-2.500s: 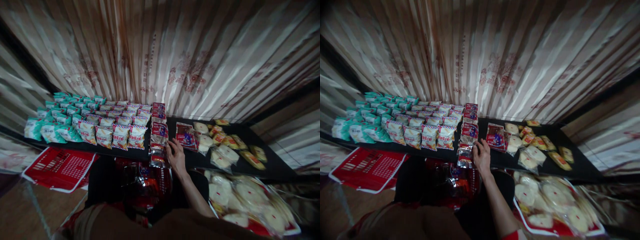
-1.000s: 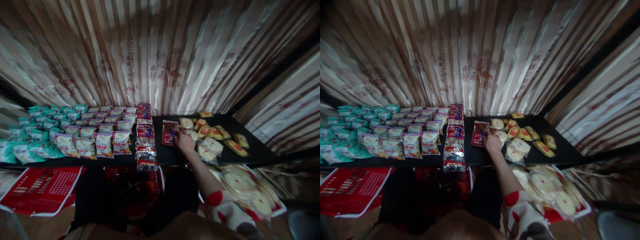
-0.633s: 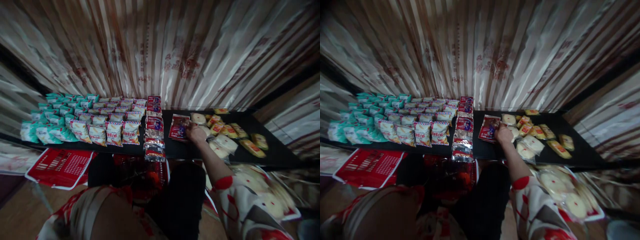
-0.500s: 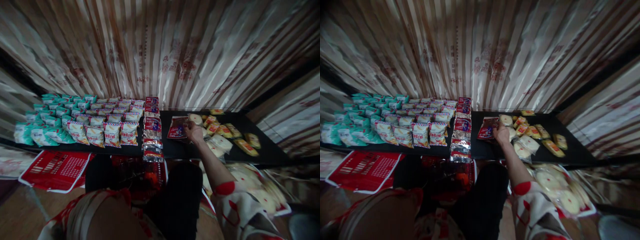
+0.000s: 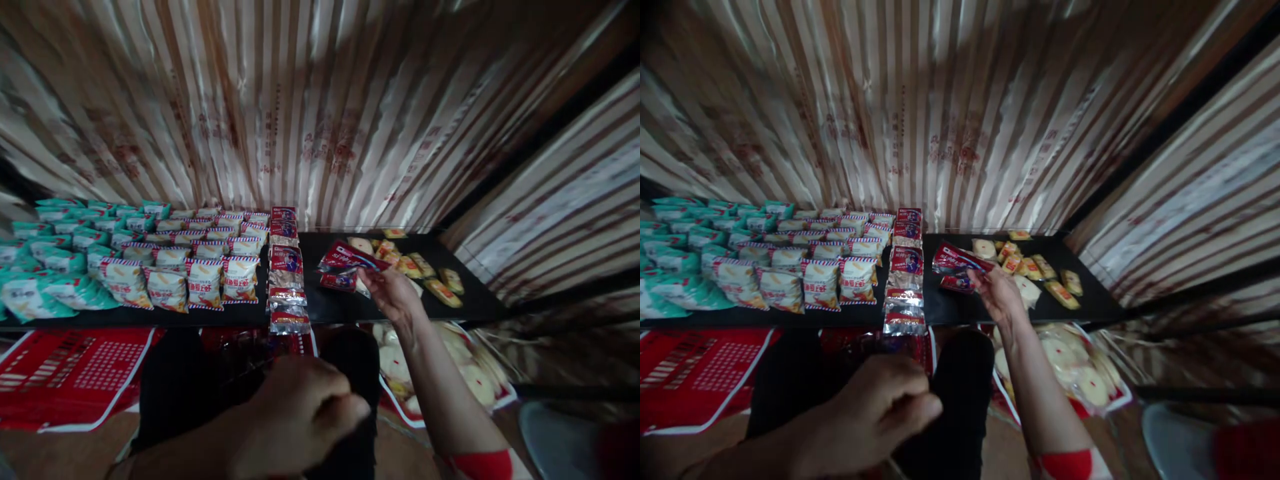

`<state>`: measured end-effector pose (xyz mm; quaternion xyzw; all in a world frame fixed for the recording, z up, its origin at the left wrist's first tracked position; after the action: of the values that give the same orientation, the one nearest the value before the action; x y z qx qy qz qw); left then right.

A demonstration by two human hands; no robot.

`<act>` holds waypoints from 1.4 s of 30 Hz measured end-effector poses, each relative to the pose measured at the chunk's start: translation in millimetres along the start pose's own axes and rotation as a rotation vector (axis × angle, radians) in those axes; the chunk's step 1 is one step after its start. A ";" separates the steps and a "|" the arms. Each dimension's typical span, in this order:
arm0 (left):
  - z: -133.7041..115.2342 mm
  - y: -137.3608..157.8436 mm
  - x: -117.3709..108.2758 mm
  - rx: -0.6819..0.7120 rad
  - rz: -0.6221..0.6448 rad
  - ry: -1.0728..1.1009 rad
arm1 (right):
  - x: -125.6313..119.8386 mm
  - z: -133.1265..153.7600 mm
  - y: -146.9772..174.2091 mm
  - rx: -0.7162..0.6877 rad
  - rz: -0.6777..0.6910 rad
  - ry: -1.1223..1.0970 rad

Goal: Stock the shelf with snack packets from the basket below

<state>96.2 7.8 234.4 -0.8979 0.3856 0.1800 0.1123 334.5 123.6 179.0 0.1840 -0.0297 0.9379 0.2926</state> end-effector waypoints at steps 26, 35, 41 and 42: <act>100.9 6.0 -51.6 -0.143 -0.560 0.523 | 81.8 -51.5 148.0 0.770 -0.182 -0.510; 122.0 13.5 -55.4 -0.253 -0.614 0.408 | 67.3 -41.1 145.8 0.393 0.277 0.209; 117.0 12.9 -50.7 -0.253 -0.568 0.341 | 48.7 -36.1 130.2 0.086 0.404 0.428; 114.9 12.2 -48.1 -0.252 -0.558 0.341 | 50.8 -45.3 135.5 0.129 0.460 0.357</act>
<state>29.3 70.0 148.8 -0.9927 0.1136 0.0357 -0.0205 205.2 46.3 162.3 0.0232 0.0412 0.9970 0.0609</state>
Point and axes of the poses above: each hand's wrist, its own y-axis away from the middle knuckle, its own x-axis out of the palm, z = x × y, the point moved 10 cm from there along -y, towards the middle knuckle, and after that the axes turned 6 degrees about -z, right-handed, at the moved point
